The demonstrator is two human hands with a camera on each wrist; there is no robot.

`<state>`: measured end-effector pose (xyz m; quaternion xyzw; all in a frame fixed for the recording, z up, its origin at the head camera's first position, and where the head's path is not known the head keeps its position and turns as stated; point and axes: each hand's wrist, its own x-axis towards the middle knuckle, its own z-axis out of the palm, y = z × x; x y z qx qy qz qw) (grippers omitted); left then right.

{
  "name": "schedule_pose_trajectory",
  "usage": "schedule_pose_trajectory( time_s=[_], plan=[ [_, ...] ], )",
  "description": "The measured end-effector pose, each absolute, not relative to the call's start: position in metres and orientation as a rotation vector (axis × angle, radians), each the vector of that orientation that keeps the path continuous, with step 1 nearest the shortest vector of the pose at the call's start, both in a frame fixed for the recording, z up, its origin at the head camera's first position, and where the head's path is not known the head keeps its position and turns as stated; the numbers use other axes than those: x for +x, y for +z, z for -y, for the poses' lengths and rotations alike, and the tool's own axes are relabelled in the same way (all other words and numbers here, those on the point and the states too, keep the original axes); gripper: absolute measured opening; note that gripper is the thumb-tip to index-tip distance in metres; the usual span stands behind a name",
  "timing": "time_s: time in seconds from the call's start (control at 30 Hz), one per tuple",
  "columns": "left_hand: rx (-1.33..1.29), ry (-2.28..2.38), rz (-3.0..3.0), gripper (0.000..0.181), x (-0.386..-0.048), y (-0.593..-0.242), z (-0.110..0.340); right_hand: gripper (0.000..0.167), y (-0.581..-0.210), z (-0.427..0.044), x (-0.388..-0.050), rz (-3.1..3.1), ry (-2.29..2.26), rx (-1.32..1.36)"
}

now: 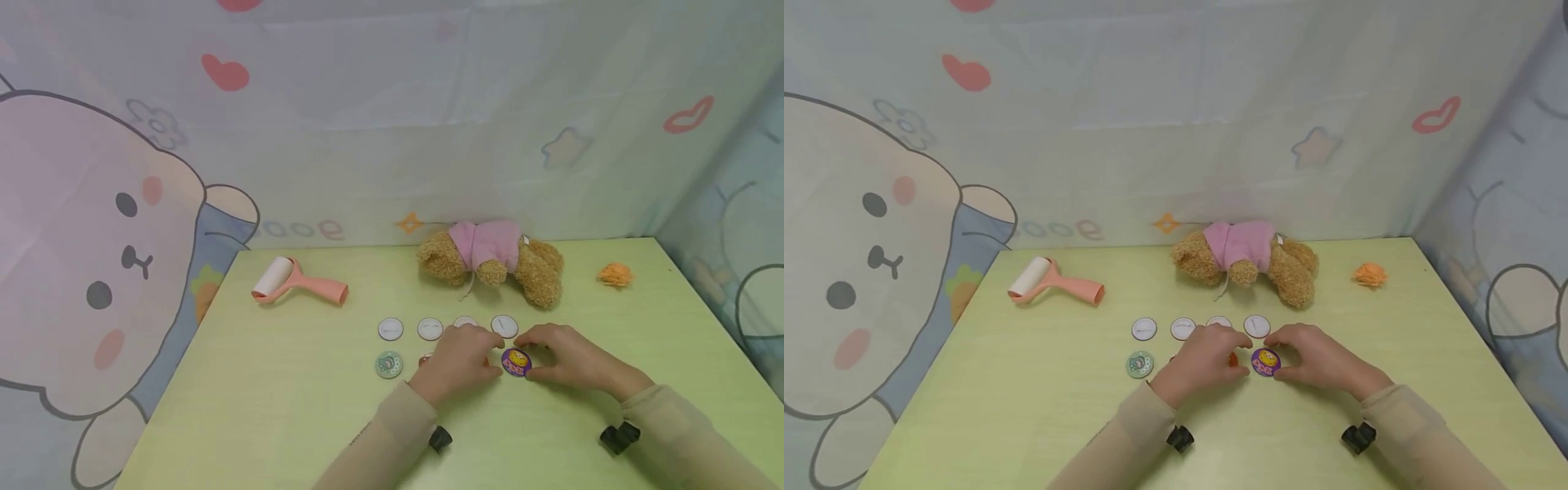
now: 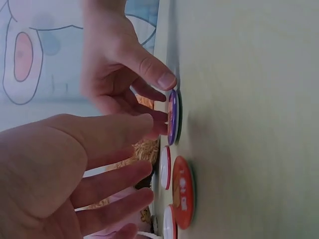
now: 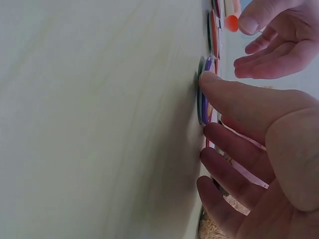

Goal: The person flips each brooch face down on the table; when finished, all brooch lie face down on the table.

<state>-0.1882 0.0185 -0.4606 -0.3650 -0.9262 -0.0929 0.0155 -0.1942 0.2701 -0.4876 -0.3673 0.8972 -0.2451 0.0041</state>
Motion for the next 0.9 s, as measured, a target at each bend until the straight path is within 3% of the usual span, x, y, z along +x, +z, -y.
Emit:
schedule_pose_trajectory(
  time_s=[0.9],
  plan=[
    [-0.973, -0.159, 2.917, 0.027, -0.183, -0.478, -0.037, 0.039, -0.491, -0.266, -0.193, -2.843, -0.746, -1.214]
  ],
)
